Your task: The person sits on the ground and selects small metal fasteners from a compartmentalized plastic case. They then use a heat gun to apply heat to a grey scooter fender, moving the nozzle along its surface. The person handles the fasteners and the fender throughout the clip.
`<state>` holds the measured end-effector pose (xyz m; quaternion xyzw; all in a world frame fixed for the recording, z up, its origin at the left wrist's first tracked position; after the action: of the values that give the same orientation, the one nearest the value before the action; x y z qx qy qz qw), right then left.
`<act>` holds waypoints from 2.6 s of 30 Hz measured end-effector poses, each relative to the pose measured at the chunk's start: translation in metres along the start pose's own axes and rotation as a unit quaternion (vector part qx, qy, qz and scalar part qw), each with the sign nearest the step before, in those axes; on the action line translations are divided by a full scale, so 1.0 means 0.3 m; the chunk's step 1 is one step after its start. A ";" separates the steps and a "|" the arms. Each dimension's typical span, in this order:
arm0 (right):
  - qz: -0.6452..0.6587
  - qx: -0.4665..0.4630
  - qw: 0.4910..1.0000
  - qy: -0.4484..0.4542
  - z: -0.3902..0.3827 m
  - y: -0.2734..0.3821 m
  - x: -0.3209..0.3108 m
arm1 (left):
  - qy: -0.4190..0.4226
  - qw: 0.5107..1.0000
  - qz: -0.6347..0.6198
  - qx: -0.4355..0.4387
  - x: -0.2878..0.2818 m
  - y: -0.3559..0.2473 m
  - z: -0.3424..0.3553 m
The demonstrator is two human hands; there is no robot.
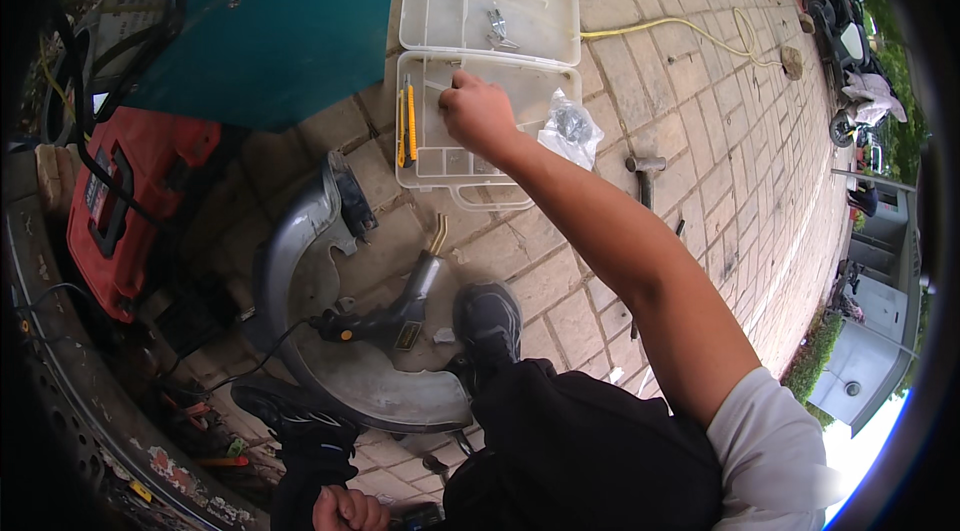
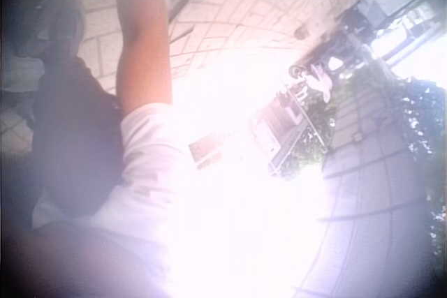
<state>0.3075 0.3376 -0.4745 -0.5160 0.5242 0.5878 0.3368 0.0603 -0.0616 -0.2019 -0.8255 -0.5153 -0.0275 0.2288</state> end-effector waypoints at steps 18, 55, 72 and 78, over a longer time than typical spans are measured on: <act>0.055 0.030 0.998 0.030 -0.269 0.023 -0.111 | -0.001 1.000 -0.005 -0.003 -0.013 0.003 -0.002; 0.140 0.065 0.988 0.006 -0.145 0.058 -0.101 | 0.013 1.000 0.006 0.005 -0.015 0.004 0.000; 0.434 0.193 0.861 0.182 -0.108 0.026 -0.125 | -0.003 1.000 -0.005 0.000 -0.001 0.008 0.004; 0.386 0.205 0.884 0.167 -0.214 0.008 -0.193 | -0.006 1.000 0.009 0.007 -0.003 0.010 -0.004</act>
<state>0.3355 0.2837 -0.4131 -0.2823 0.8394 0.4559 0.0889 0.0627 -0.0639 -0.2021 -0.8286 -0.5095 -0.0166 0.2315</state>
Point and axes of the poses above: each hand's wrist, its own z-axis towards the middle knuckle, its own x-axis out of the palm, y = z × x, the point moved 1 cm from there along z, towards the middle knuckle, and after that the axes turned 12 degrees about x, right-handed, at the moved point
